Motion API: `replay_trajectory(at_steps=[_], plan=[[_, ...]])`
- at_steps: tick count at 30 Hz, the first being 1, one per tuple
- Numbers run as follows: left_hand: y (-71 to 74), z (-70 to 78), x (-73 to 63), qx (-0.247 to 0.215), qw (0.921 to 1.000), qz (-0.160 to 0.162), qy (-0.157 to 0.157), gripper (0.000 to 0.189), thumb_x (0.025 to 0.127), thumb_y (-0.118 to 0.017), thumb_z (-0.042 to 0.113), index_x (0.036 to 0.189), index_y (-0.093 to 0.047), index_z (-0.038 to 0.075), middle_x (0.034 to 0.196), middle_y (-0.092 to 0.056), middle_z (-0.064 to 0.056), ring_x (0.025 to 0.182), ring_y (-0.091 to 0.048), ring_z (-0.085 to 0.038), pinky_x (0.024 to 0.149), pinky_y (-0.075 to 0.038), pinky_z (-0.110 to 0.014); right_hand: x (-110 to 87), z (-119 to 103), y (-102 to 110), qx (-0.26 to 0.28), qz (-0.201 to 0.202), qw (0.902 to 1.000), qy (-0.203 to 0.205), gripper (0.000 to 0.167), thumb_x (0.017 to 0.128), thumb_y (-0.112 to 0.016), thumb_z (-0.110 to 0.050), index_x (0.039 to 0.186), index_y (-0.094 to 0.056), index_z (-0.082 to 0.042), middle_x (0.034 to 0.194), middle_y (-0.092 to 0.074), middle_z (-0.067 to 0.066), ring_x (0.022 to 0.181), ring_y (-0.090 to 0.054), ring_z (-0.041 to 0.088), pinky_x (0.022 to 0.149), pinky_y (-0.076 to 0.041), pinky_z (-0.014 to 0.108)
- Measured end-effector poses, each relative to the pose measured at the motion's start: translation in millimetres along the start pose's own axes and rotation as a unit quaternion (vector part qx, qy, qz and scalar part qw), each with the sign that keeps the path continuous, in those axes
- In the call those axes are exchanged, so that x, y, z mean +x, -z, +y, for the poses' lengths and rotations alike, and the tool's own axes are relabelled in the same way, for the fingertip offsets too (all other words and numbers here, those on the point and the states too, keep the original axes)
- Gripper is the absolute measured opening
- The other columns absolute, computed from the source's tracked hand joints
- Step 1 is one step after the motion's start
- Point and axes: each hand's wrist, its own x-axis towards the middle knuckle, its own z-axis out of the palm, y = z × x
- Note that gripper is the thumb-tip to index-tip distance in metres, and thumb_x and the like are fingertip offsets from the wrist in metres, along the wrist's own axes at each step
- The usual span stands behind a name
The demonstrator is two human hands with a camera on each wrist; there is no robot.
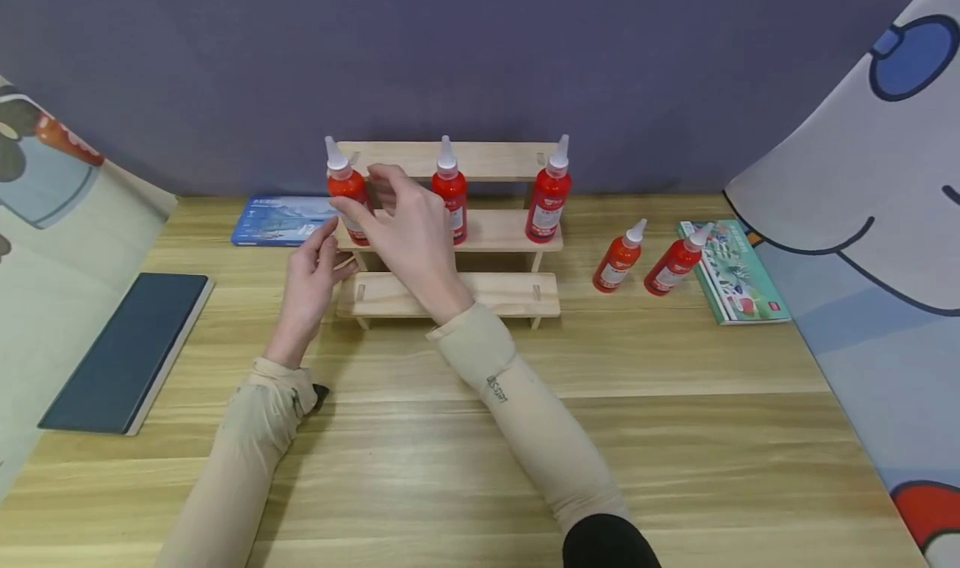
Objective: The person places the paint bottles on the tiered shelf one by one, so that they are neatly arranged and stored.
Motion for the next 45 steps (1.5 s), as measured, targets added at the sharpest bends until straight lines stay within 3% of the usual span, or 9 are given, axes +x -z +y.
replay_trajectory(at_steps=[9, 15, 19, 27, 37, 45], plan=[[1.5, -0.2, -0.9, 0.005, 1.0000, 0.002, 0.006, 0.048, 0.118, -0.032, 0.010, 0.164, -0.035, -0.004, 0.166, -0.034, -0.029, 0.136, -0.057, -0.045, 0.108, -0.058, -0.033, -25.3, -2, 37, 0.061, 0.000, 0.9981, 0.012, 0.048, 0.094, -0.088, -0.023, 0.135, -0.071, -0.002, 0.129, -0.074, 0.009, 0.114, -0.073, 0.020, 0.098, -0.064, 0.027], [2.3, 1.2, -1.1, 0.007, 0.9998, 0.008, 0.015, 0.048, 0.118, -0.032, 0.009, 0.164, -0.034, -0.004, 0.167, -0.031, -0.030, 0.137, -0.056, -0.045, 0.108, -0.058, -0.031, -39.2, 9, 60, 0.066, 0.031, 0.9957, 0.056, 0.041, 0.091, -0.089, -0.011, 0.126, -0.073, 0.002, 0.120, -0.077, 0.012, 0.106, -0.076, 0.026, 0.092, -0.068, 0.036], [2.9, 0.9, -1.9, 0.005, 0.9998, 0.006, 0.016, 0.048, 0.118, -0.032, 0.009, 0.165, -0.034, -0.003, 0.167, -0.031, -0.030, 0.136, -0.056, -0.045, 0.108, -0.058, -0.031, -46.1, 12, 75, 0.058, 0.047, 0.9952, 0.064, 0.041, 0.089, -0.090, -0.006, 0.125, -0.074, 0.003, 0.119, -0.078, 0.013, 0.104, -0.077, 0.031, 0.089, -0.069, 0.043], [2.8, 0.6, -2.7, 0.009, 0.9999, 0.006, 0.010, 0.048, 0.118, -0.032, 0.009, 0.164, -0.035, -0.003, 0.167, -0.033, -0.029, 0.135, -0.057, -0.045, 0.107, -0.059, -0.031, -58.1, 21, 102, 0.023, 0.073, 0.9959, 0.048, 0.041, 0.089, -0.090, -0.005, 0.126, -0.074, 0.004, 0.119, -0.078, 0.009, 0.103, -0.076, 0.023, 0.088, -0.068, 0.028], [0.4, 0.8, -1.2, 0.005, 0.9999, 0.006, 0.012, 0.048, 0.118, -0.033, 0.009, 0.165, -0.035, -0.003, 0.166, -0.034, -0.030, 0.136, -0.057, -0.045, 0.108, -0.058, -0.031, -63.2, 33, 146, 0.010, 0.126, 0.9917, 0.023, 0.036, 0.091, -0.086, 0.001, 0.126, -0.075, 0.004, 0.116, -0.079, 0.009, 0.102, -0.077, 0.023, 0.089, -0.066, 0.023], [-0.4, 0.7, -1.3, 0.008, 0.9999, 0.005, 0.011, 0.048, 0.118, -0.033, 0.009, 0.165, -0.034, -0.003, 0.164, -0.036, -0.031, 0.135, -0.057, -0.045, 0.108, -0.059, -0.032, -67.5, 40, 174, -0.051, 0.160, 0.9857, -0.014, 0.035, 0.093, -0.087, -0.008, 0.126, -0.077, -0.001, 0.116, -0.080, 0.007, 0.099, -0.075, 0.008, 0.087, -0.064, 0.016]])
